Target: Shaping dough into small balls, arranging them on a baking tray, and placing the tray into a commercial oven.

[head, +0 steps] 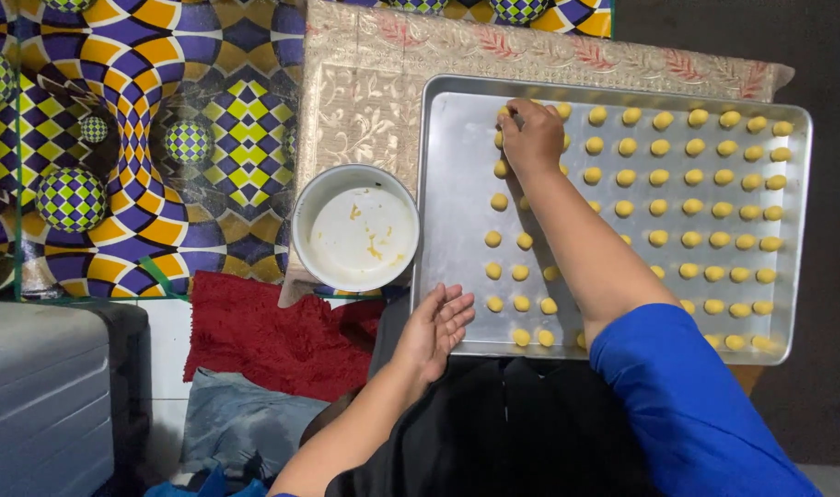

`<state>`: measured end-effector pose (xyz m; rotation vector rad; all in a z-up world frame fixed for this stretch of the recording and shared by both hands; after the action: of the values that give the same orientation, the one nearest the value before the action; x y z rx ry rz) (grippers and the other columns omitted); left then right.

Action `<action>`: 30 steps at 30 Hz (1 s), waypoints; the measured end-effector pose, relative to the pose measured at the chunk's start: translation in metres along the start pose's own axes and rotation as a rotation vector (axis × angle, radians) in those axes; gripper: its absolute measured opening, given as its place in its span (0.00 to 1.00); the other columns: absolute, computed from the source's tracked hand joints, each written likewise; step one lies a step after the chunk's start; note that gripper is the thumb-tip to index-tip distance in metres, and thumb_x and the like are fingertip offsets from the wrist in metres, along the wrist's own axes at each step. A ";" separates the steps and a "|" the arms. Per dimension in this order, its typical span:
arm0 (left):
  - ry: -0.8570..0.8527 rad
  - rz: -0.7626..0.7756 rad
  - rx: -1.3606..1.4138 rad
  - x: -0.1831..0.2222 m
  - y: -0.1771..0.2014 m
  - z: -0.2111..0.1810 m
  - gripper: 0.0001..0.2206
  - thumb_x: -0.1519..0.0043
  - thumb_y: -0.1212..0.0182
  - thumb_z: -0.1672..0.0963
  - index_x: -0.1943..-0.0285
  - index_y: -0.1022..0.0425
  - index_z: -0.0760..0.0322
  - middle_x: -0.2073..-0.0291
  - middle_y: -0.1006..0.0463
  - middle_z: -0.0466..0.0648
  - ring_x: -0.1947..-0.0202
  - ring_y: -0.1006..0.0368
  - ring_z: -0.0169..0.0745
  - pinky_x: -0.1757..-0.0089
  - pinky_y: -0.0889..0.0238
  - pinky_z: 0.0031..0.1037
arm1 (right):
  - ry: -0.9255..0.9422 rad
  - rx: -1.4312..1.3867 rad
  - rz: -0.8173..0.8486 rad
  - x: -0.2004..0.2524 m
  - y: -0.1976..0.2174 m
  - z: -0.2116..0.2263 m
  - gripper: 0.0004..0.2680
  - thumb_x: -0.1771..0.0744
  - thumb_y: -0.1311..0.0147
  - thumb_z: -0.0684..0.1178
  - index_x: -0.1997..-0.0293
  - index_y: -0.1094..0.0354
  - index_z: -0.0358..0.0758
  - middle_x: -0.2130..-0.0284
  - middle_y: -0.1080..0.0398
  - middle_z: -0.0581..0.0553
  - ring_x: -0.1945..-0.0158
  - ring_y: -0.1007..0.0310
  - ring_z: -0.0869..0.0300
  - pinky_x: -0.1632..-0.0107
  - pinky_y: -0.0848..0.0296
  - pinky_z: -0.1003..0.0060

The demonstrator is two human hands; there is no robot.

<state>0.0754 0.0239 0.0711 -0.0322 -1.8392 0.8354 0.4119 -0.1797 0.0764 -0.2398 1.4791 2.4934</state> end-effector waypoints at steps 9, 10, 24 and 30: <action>0.005 0.007 0.009 -0.005 0.004 0.006 0.29 0.33 0.52 0.42 0.26 0.38 0.56 0.35 0.28 0.49 0.40 0.31 0.43 0.48 0.47 0.30 | 0.081 -0.013 -0.074 0.001 0.012 0.008 0.09 0.38 0.29 0.48 0.56 0.22 0.47 0.62 0.22 0.49 0.54 0.25 0.52 0.48 0.27 0.59; 0.006 0.007 0.010 -0.005 0.005 0.007 0.29 0.33 0.52 0.42 0.27 0.38 0.56 0.35 0.27 0.49 0.40 0.31 0.42 0.48 0.47 0.30 | 0.090 -0.014 -0.078 0.002 0.016 0.011 0.10 0.38 0.28 0.48 0.56 0.22 0.47 0.63 0.21 0.50 0.54 0.25 0.52 0.48 0.27 0.59; 0.039 -0.128 0.027 0.013 -0.004 -0.005 0.25 0.38 0.51 0.43 0.38 0.28 0.56 0.40 0.22 0.50 0.41 0.27 0.45 0.44 0.43 0.31 | 0.007 0.040 0.024 0.007 0.023 0.011 0.12 0.34 0.38 0.56 0.49 0.22 0.47 0.56 0.20 0.48 0.52 0.32 0.45 0.53 0.30 0.51; -0.009 0.014 -0.007 -0.005 0.004 0.009 0.31 0.32 0.52 0.42 0.24 0.41 0.58 0.31 0.31 0.50 0.36 0.33 0.44 0.46 0.48 0.31 | 0.159 -0.160 -0.020 0.071 0.063 0.014 0.04 0.34 0.33 0.44 0.57 0.20 0.44 0.66 0.21 0.46 0.57 0.23 0.50 0.50 0.25 0.59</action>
<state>0.0691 0.0199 0.0632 -0.0462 -1.8524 0.8399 0.3256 -0.1882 0.1181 -0.4895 1.3254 2.6318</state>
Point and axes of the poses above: each hand's wrist, its own x-axis away from the middle knuckle, its own y-axis out of the back of the hand, z = x × y, the point moved 10 cm from there along -x, towards the middle knuckle
